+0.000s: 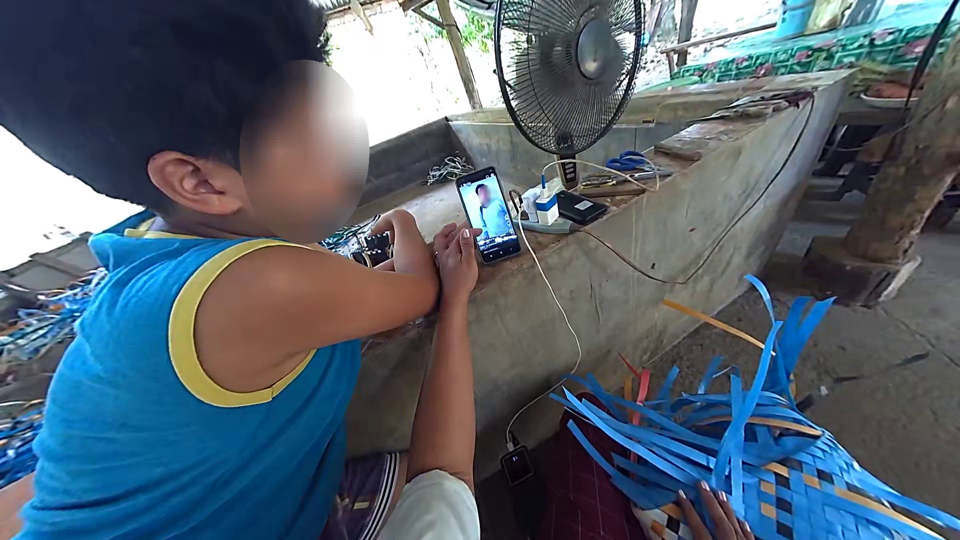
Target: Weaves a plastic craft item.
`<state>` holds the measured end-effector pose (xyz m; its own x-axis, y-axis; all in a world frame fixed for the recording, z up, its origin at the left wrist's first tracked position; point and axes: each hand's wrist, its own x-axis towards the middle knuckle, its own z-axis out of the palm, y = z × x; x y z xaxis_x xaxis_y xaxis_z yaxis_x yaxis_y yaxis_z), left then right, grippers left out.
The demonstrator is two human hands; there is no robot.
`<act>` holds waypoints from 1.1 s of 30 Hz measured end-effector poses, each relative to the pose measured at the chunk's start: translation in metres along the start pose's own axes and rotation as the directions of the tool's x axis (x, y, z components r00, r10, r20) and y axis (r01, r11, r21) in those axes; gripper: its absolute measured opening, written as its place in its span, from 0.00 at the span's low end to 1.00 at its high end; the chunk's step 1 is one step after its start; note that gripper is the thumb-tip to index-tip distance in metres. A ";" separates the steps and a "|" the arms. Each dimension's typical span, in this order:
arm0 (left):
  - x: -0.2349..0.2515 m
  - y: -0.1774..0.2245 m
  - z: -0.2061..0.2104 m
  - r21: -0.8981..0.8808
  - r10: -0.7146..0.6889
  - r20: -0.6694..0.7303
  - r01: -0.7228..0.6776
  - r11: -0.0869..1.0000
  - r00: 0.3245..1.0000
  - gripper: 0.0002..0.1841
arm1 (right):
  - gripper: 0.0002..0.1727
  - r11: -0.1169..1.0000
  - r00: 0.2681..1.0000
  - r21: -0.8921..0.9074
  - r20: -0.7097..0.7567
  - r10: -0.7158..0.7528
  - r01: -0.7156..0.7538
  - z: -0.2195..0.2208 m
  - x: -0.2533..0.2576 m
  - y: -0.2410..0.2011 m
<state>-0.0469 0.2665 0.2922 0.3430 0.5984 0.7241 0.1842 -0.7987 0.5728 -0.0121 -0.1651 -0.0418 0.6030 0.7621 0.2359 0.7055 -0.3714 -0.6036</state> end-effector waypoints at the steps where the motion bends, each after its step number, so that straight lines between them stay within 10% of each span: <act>1: 0.000 0.000 0.000 -0.005 -0.003 0.005 0.003 1.000 1.000 0.28 | 0.38 1.000 1.000 0.000 -0.002 -0.001 0.001 0.000 0.000 0.000; 12: 0.001 0.001 0.002 0.001 -0.007 0.017 0.007 1.000 1.000 0.25 | 0.38 1.000 1.000 -0.007 -0.003 0.002 -0.002 0.000 -0.001 0.001; 17: -0.002 0.059 -0.018 0.065 -0.235 0.113 0.229 0.971 0.965 0.21 | 0.38 1.000 1.000 0.014 -0.020 -0.010 0.010 -0.001 0.001 -0.001; 33: 0.000 0.017 -0.005 0.044 -0.095 0.058 0.093 0.995 0.994 0.25 | 0.38 1.000 1.000 -0.009 -0.007 -0.006 0.006 0.002 -0.001 0.004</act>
<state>-0.0477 0.2530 0.3041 0.3769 0.6669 0.6428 0.2559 -0.7420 0.6197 -0.0102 -0.1661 -0.0463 0.6013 0.7607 0.2445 0.7123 -0.3717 -0.5953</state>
